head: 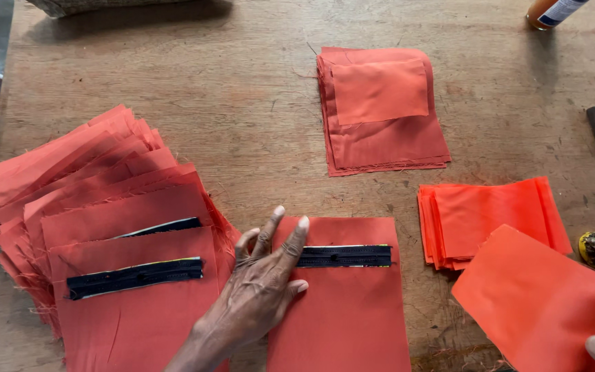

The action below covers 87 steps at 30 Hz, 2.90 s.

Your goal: The person places a small orange fabric piece over a black zipper on a larger red fabric piece, then smooths it down. They repeat this process with multiple fabric pieces, stacking the completed items. The person also applies a yellow substance from a jar onto the edges of some fabric pieces before assembling them.

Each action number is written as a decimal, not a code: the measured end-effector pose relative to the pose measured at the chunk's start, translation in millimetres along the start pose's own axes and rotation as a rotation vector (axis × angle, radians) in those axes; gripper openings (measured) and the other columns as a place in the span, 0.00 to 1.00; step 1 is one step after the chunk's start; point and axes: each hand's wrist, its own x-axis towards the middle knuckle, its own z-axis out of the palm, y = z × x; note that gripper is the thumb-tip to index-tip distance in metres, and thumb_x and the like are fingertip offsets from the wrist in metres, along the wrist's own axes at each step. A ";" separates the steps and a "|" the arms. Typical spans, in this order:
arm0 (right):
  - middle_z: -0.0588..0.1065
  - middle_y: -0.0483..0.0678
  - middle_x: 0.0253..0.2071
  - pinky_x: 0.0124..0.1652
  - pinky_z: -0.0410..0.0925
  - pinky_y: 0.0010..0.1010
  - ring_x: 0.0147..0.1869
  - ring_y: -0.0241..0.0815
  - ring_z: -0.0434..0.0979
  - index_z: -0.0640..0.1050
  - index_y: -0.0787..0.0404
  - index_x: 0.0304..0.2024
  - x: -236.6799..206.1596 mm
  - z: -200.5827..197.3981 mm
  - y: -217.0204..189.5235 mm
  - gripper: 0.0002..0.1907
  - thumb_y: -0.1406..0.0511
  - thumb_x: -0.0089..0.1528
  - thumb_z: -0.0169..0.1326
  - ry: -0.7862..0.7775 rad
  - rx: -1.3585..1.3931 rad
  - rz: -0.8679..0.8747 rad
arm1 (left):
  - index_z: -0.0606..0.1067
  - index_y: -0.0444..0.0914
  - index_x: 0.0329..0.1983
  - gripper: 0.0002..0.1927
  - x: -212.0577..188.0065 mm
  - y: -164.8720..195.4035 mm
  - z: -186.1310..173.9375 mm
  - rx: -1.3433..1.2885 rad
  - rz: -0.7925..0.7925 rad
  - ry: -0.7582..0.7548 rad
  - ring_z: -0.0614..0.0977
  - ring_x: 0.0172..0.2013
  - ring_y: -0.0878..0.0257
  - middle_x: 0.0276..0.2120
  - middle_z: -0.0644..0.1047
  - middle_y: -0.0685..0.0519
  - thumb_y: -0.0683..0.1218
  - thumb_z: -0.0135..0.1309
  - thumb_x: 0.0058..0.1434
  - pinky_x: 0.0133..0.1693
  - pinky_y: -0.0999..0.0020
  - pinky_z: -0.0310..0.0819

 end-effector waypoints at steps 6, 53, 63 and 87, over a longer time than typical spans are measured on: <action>0.77 0.62 0.57 0.53 0.74 0.48 0.57 0.55 0.81 0.59 0.60 0.74 -3.5 -1.3 4.8 0.48 0.70 0.53 0.64 0.009 -0.001 0.001 | 0.51 0.40 0.78 0.40 -6.5 -1.0 2.8 0.097 0.262 0.220 0.52 0.76 0.49 0.50 0.81 0.51 0.46 0.56 0.67 0.69 0.44 0.40; 0.78 0.59 0.54 0.55 0.76 0.46 0.57 0.50 0.82 0.63 0.62 0.68 -9.4 39.5 -54.0 0.41 0.71 0.53 0.62 -0.003 -0.264 0.088 | 0.71 0.45 0.65 0.31 14.4 5.7 10.4 0.266 0.056 0.150 0.41 0.73 0.42 0.76 0.47 0.45 0.58 0.56 0.60 0.65 0.40 0.36; 0.78 0.59 0.54 0.55 0.75 0.45 0.56 0.51 0.82 0.64 0.61 0.69 -15.5 29.2 -51.3 0.42 0.72 0.53 0.62 0.012 -0.255 0.115 | 0.58 0.41 0.73 0.47 29.4 -3.9 -6.4 0.260 0.077 0.060 0.33 0.73 0.42 0.76 0.40 0.44 0.68 0.56 0.56 0.66 0.38 0.25; 0.78 0.64 0.57 0.57 0.74 0.49 0.60 0.53 0.81 0.62 0.61 0.70 -7.3 39.5 -50.3 0.42 0.72 0.54 0.62 -0.014 -0.199 0.150 | 0.74 0.50 0.63 0.26 16.8 -11.1 -2.7 0.328 0.201 0.184 0.42 0.76 0.47 0.76 0.52 0.50 0.62 0.51 0.65 0.71 0.42 0.28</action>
